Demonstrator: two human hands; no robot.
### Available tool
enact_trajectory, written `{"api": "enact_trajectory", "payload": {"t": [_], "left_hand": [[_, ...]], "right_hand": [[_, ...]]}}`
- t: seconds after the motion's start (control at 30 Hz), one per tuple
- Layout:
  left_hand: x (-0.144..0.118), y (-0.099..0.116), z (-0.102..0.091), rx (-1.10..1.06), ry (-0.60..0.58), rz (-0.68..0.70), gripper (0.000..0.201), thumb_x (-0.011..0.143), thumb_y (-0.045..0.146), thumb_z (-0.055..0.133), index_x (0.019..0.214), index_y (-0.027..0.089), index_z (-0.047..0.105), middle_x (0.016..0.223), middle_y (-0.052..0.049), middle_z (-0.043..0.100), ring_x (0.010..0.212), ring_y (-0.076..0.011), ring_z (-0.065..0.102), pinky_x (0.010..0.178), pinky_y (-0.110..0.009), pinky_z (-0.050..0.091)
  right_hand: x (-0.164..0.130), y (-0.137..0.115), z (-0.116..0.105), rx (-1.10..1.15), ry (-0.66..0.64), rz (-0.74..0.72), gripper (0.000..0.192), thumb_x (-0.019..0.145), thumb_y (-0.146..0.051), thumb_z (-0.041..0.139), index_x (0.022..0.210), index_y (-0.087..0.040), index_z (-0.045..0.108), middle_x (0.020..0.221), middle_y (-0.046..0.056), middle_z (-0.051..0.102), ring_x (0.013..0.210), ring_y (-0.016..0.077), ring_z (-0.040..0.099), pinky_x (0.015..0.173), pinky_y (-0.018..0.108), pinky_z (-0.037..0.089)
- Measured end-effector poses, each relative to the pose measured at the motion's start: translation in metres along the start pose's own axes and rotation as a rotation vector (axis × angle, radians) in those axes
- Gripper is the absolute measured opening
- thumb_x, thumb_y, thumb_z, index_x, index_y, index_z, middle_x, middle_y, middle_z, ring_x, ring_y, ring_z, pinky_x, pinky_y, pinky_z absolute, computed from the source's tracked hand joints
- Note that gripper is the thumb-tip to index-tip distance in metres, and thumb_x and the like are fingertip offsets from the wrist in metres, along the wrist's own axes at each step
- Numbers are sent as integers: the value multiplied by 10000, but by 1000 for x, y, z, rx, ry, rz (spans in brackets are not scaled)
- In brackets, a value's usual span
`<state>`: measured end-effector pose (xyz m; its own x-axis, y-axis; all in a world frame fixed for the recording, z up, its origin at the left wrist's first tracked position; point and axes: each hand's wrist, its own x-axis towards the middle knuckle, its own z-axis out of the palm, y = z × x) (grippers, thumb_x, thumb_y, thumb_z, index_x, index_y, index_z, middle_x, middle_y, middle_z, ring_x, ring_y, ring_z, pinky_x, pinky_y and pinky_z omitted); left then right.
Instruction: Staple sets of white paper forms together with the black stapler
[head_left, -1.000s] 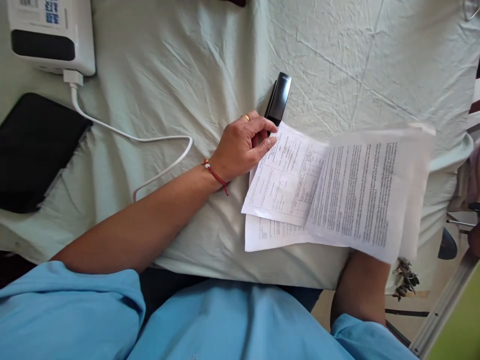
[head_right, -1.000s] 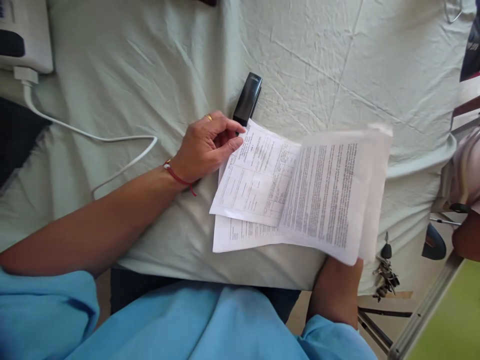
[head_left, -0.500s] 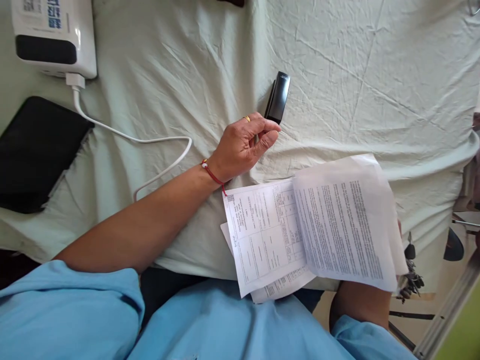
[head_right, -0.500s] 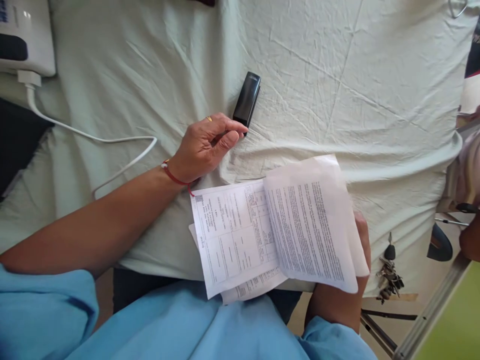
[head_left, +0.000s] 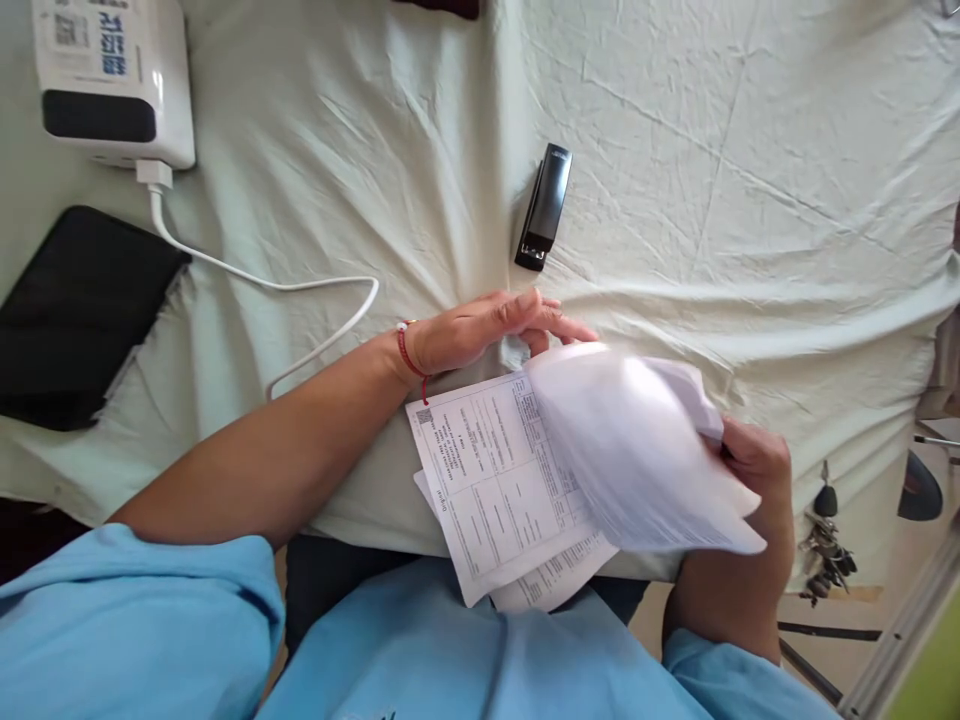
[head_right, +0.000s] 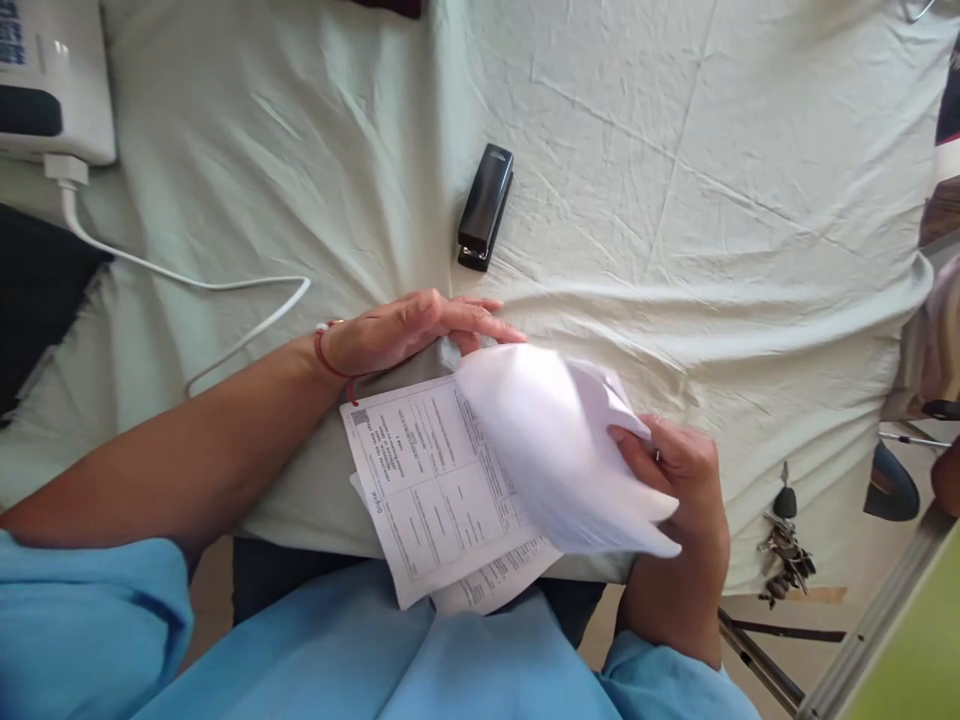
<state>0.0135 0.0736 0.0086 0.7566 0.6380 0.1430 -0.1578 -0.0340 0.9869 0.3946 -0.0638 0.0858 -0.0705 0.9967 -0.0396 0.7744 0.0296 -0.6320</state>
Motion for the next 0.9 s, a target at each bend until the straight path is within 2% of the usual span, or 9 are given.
{"api": "enact_trajectory", "payload": {"t": [0.1, 0.23, 0.33, 0.37, 0.47, 0.57, 0.7, 0.8, 0.9], "left_hand": [[2, 5, 5, -8, 65, -62, 1049, 1211, 1011, 310, 1222, 239, 1020, 806, -100, 890, 1073, -321, 906, 1486, -557, 526], [4, 5, 9, 135, 101, -46, 706, 1232, 786, 649, 836, 271, 926, 718, -70, 849, 968, -287, 898, 1364, -554, 645], [4, -2, 9, 230, 88, 48, 174, 1119, 369, 835, 1045, 277, 964, 844, -49, 909, 1019, -274, 904, 1352, -543, 647], [4, -6, 9, 261, 111, 77, 178, 1059, 267, 842, 1177, 282, 974, 982, -68, 951, 1124, -289, 911, 1345, -539, 652], [5, -15, 8, 400, 245, 128, 552, 957, 138, 821, 1477, 290, 927, 1518, -142, 921, 1532, -338, 821, 1410, -555, 617], [6, -21, 7, 503, 302, 136, 556, 1050, 182, 764, 1590, 248, 876, 1682, -167, 856, 1629, -341, 775, 1464, -567, 581], [5, -20, 7, 505, 285, 97, 391, 1191, 285, 647, 1441, 210, 938, 1406, -135, 964, 1364, -292, 898, 1268, -444, 691], [4, -16, 8, 502, 271, 81, 307, 1150, 290, 705, 1271, 230, 981, 1191, -89, 978, 1112, -249, 917, 1042, -348, 697], [6, -12, 10, 511, 281, 83, 261, 1125, 307, 717, 1146, 239, 968, 1054, -62, 944, 1020, -227, 877, 954, -324, 659]], "right_hand": [[7, 13, 1, 59, 90, 117, 531, 947, -503, 952, 637, -244, 608, 564, -53, 438, 556, 112, 376, 510, 288, 313], [5, 29, 7, 290, 286, 332, 478, 827, -629, 1067, 753, -244, 794, 669, -29, 608, 641, 143, 484, 549, 286, 400], [6, 35, 8, 386, 384, 396, 543, 721, -702, 1129, 801, -241, 855, 723, -10, 694, 683, 158, 533, 572, 294, 461], [6, 35, 7, 402, 391, 406, 560, 695, -718, 1139, 810, -243, 866, 731, -6, 712, 690, 163, 543, 572, 294, 470], [8, 36, 3, 425, 399, 422, 564, 657, -712, 1158, 800, -250, 870, 742, 3, 742, 695, 175, 574, 571, 300, 492], [8, 38, 1, 451, 475, 405, 568, 608, -681, 1181, 738, -246, 839, 727, 11, 750, 680, 176, 579, 577, 311, 503], [11, 41, 2, 494, 540, 388, 571, 623, -696, 1172, 814, -238, 889, 781, 26, 795, 702, 173, 591, 610, 304, 504], [16, 44, 4, 496, 542, 411, 593, 649, -736, 1149, 870, -241, 911, 840, 37, 825, 722, 179, 612, 621, 304, 518], [20, 45, 5, 522, 548, 436, 591, 670, -732, 1141, 921, -242, 926, 897, 41, 847, 740, 181, 628, 614, 301, 526]]}}
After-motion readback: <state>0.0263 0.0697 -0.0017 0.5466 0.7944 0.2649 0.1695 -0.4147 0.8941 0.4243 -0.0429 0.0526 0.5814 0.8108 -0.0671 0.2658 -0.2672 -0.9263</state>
